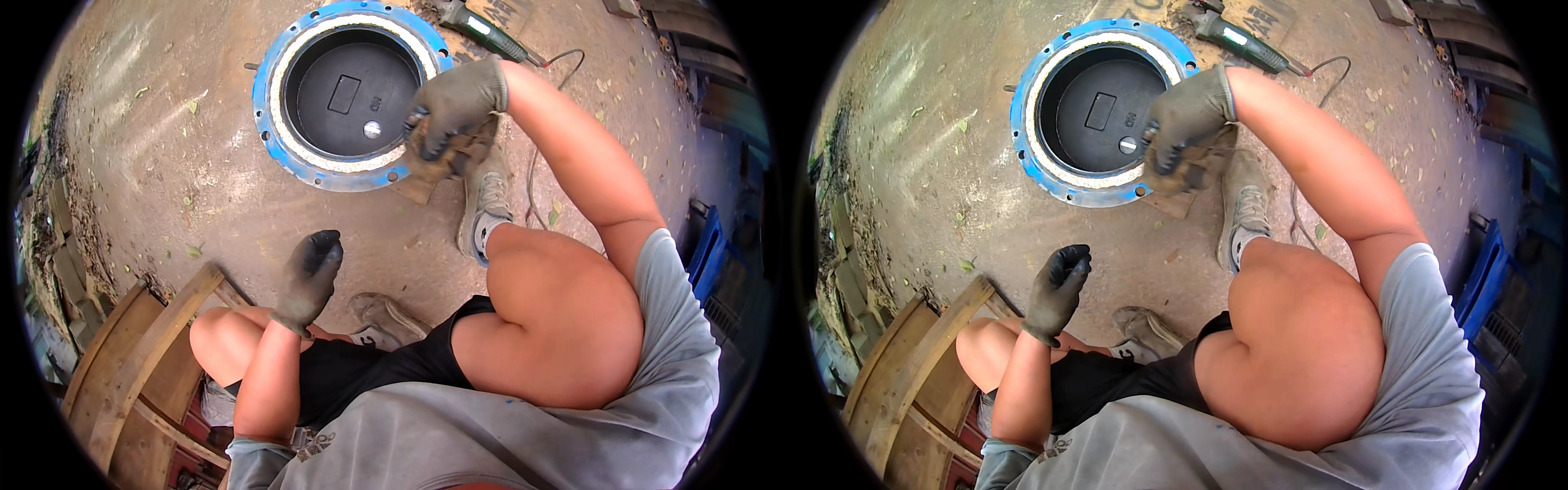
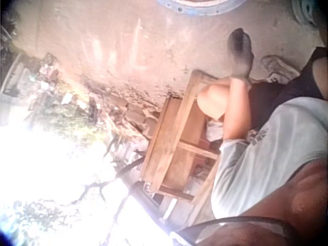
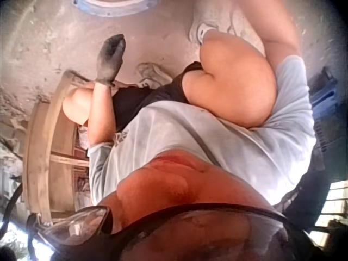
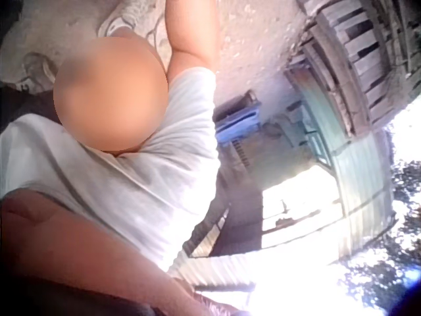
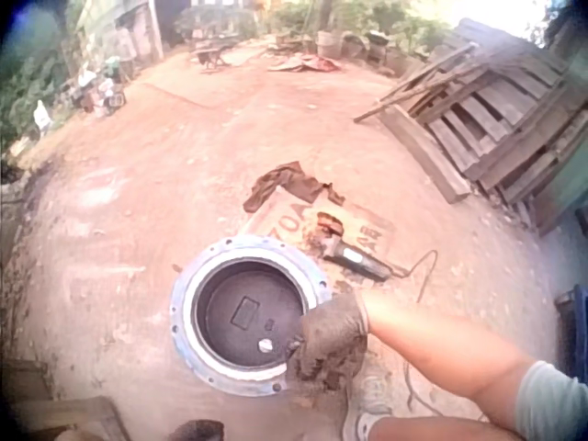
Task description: The person cleans the interior of a large blue-rimmed metal flange by hand, then moves it outside and uses a power tool to grind or polish the inner surface. The person also wipes the part with a cloth during the process.
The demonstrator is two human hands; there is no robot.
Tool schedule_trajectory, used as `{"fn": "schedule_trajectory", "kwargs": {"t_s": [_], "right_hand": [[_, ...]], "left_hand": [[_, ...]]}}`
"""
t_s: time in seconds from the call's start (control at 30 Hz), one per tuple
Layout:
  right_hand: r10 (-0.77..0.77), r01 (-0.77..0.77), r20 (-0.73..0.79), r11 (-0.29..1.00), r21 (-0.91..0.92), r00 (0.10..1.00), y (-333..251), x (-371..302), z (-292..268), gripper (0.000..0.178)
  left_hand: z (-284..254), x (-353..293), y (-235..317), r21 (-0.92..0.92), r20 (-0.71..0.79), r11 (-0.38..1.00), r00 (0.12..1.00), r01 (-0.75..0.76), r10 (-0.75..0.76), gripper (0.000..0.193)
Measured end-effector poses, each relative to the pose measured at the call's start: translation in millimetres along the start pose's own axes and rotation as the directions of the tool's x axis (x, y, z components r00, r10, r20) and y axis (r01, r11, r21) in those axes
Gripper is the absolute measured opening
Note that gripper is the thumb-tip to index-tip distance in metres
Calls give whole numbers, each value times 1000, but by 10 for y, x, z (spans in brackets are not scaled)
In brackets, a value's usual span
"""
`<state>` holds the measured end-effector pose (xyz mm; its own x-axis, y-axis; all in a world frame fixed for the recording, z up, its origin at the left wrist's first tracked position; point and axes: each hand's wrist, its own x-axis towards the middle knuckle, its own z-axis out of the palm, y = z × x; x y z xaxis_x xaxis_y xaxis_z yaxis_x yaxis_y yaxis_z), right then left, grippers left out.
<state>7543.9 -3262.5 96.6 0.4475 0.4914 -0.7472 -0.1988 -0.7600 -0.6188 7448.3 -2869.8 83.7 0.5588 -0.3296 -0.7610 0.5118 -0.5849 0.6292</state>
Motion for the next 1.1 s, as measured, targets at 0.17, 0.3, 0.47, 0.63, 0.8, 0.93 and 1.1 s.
{"fn": "schedule_trajectory", "kwargs": {"t_s": [0.17,0.3,0.47,0.63,0.8,0.93,1.1], "right_hand": [[196,-198,-97,980,-21,976,128,-304,19,50],[247,-250,-115,968,-16,962,268,-418,72,60],[266,-273,-247,962,8,932,328,-692,85,54],[409,-272,-256,857,438,876,1140,-1272,266,41],[509,-229,-16,414,881,860,1550,-1864,726,18],[656,-234,27,230,945,754,2251,-2373,1281,20],[561,155,-372,395,905,740,2250,-2599,1484,34]], "left_hand": [[-36,212,-84,250,-53,880,902,-404,429,38],[-14,792,708,535,183,498,669,-683,721,42],[150,1430,1144,940,337,-11,919,-342,206,38],[275,1474,1360,954,299,14,954,-299,27,35],[233,1483,1192,941,333,16,936,-337,115,35],[44,1458,1036,892,403,71,856,-447,325,39],[-3,934,1023,793,350,142,634,-592,689,57]]}}
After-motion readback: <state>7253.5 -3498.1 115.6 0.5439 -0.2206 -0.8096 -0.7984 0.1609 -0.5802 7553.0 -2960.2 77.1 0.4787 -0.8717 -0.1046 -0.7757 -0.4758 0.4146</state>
